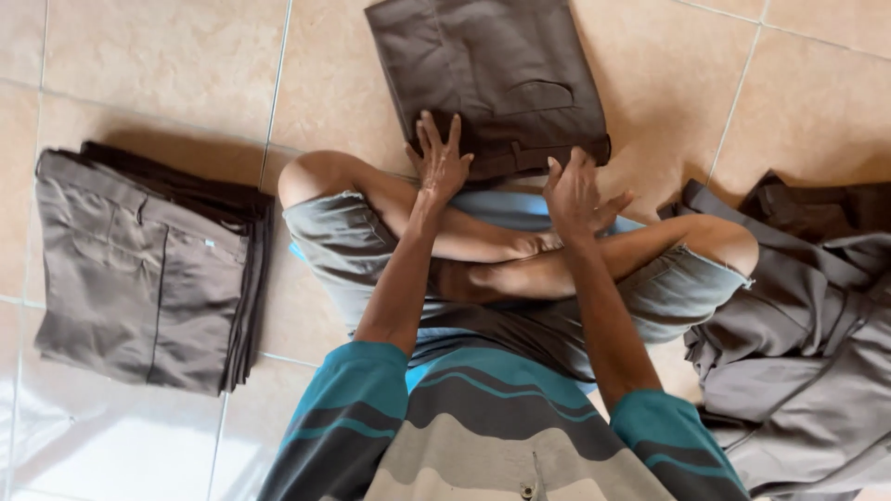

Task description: Folding brown trousers and stacking them neatly on the floor.

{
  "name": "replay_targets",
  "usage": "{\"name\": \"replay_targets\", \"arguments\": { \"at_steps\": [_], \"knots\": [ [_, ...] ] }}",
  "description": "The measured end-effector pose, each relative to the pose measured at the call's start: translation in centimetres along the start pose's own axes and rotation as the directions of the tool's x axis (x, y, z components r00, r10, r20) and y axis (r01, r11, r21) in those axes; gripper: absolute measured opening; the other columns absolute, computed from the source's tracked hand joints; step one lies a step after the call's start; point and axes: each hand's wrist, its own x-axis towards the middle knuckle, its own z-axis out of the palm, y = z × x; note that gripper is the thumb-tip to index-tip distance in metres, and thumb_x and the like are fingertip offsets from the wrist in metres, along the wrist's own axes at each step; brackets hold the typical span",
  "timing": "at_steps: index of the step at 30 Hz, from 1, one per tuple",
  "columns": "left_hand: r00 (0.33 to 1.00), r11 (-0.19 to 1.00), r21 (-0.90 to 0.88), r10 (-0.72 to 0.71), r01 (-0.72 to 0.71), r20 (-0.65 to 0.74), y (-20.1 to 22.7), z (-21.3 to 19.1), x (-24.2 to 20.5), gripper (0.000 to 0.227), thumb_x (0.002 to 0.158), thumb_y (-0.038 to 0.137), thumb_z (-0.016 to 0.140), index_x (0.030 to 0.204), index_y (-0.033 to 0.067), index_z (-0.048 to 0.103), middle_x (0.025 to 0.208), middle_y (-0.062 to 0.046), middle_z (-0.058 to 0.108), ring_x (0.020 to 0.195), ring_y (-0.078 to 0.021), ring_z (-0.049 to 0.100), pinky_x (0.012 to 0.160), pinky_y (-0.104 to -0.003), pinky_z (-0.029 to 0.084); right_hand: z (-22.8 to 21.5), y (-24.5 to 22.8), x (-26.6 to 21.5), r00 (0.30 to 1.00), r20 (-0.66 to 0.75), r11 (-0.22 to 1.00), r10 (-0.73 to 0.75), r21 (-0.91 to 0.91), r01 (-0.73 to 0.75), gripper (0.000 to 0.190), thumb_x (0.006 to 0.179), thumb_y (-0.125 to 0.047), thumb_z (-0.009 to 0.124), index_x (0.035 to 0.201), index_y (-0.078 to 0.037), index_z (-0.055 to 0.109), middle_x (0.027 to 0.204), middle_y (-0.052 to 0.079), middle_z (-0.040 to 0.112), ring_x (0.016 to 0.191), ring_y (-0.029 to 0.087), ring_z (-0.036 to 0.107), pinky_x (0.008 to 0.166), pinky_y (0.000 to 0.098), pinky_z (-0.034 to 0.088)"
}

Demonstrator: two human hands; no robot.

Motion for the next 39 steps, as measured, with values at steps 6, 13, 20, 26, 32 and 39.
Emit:
{"name": "replay_targets", "arguments": {
  "at_steps": [6,13,20,26,32,39],
  "knots": [
    [0.866,0.741,-0.571,-0.490,0.353,-0.100,-3.4,2.8,2.9,0.099,0.094,0.029,0.075,0.160,0.0020,0.007,0.160,-0.030,0.020,0.147,-0.0493,0.029,0.107,-0.066,0.042,2.1,-7.4,-2.4,0.614,0.775,-0.061,0.153,0.627,-0.776,0.103,0.096,-0.063,0.070,0.153,0.010,0.024,0.138,0.044,0.050,0.121,0.057,0.062,0.096,0.0682,0.055],
    [0.937,0.686,-0.678,-0.348,0.262,0.010,-4.0,2.9,3.1,0.066,0.077,0.022,0.074,0.131,-0.0067,0.051,0.118,-0.031,0.064,0.107,-0.0518,0.068,0.084,-0.064,0.056,12.7,-1.2,2.3,0.636,0.657,-0.182,0.404,0.740,-0.648,0.080,0.093,-0.025,0.084,0.146,0.010,0.036,0.129,0.036,0.044,0.109,0.056,0.063,0.087,0.0707,0.058],
    [0.961,0.735,-0.678,0.176,0.016,0.214,-4.3,1.6,5.3,0.023,0.090,0.023,0.070,0.091,0.0012,0.077,0.075,-0.021,0.075,0.076,-0.0324,0.078,0.070,-0.042,0.062,3.5,9.2,4.5,0.679,0.530,0.238,0.508,0.671,-0.702,0.084,0.100,-0.058,0.077,0.154,-0.008,0.037,0.136,0.030,0.050,0.105,0.049,0.070,0.075,0.0614,0.069],
    [0.848,0.929,-0.297,-0.335,0.222,-0.411,-6.8,-5.1,12.8,0.061,0.090,0.035,0.077,0.135,0.0059,0.047,0.130,-0.014,0.059,0.118,-0.0393,0.058,0.092,-0.056,0.050,0.0,1.6,2.5,0.599,0.510,0.348,0.617,0.507,-0.789,0.047,0.096,-0.053,0.059,0.116,-0.011,0.054,0.112,0.007,0.052,0.102,0.019,0.056,0.088,0.0355,0.063],
    [0.979,0.992,0.121,-0.069,0.047,0.190,-7.3,-2.2,12.0,0.031,0.086,0.010,0.061,0.114,0.0116,0.075,0.107,-0.013,0.076,0.098,-0.0349,0.075,0.072,-0.047,0.064,-4.4,1.1,5.0,0.652,0.235,0.603,0.721,0.254,-0.757,0.069,0.098,-0.061,0.045,0.146,-0.012,0.054,0.145,0.015,0.058,0.135,0.037,0.051,0.106,0.0589,0.023],
    [0.839,0.958,0.106,-0.286,0.268,0.462,-7.1,-8.4,6.3,0.037,0.088,0.015,0.067,0.125,0.0147,0.069,0.126,-0.010,0.070,0.114,-0.0333,0.068,0.081,-0.052,0.061,1.1,7.8,6.3,0.771,0.224,0.640,0.596,0.447,-0.625,0.045,0.097,-0.043,0.066,0.123,-0.007,0.069,0.121,0.012,0.072,0.113,0.031,0.066,0.099,0.0402,0.047]
  ]
}}
